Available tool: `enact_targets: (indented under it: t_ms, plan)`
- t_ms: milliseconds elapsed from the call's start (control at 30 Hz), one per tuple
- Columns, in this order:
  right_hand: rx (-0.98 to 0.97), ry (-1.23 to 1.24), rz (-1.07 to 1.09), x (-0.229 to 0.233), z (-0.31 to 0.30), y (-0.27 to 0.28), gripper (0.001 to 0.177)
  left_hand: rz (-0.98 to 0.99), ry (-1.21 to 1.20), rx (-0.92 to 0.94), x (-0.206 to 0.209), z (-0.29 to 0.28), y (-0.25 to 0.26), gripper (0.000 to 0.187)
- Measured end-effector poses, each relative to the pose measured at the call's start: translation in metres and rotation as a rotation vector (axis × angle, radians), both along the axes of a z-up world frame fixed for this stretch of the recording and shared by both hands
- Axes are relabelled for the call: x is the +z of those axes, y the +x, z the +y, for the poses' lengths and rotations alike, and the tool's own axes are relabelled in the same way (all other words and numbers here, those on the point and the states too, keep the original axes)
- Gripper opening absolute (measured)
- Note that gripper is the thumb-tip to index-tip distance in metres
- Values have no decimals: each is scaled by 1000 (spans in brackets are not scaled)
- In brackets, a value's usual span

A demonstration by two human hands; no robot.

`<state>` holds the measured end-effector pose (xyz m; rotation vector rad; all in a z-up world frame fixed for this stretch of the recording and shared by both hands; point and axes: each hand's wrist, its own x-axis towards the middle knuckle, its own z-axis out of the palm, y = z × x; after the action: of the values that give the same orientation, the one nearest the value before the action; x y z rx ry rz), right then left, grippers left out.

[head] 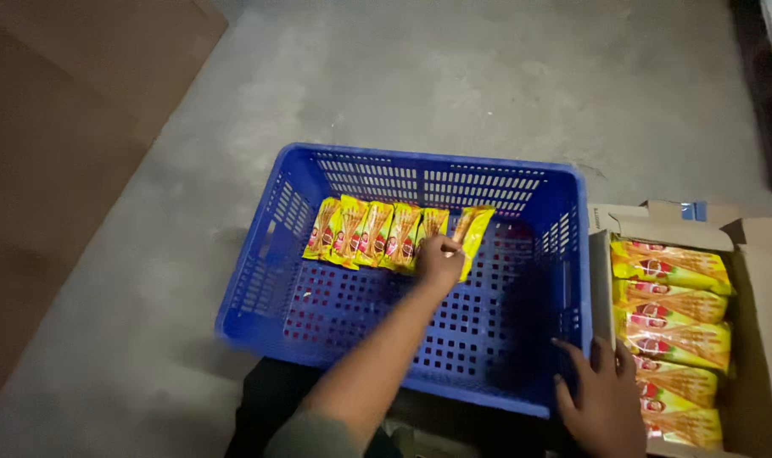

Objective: The person transfers packets of food from a cardboard box into a blue plastic crate, arranging them in neat rows until the box is empty.

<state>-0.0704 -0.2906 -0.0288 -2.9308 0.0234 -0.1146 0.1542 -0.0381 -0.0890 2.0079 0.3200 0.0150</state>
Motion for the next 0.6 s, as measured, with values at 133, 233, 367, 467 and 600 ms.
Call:
enact_targets:
  t_ms: [133,233,367,467,600]
  plan:
    - [-4,-89,-60,-41,-18,-3,61,79,-5,162,-42,-32,20,17]
    - [27,-103,-49,-44,-20,-7,68,126,68,208,-27,-36,10,23]
    - [-76,-142,-100,-36,-7,-9,65,-7,252,163,-40,-30,7,16]
    - [-90,-162,-72,-41,-11,-15,68,-41,397,67,-14,-21,-7,10]
    - [-71,-185,-89,-42,-12,-18,67,63,431,-41,-4,-19,-8,10]
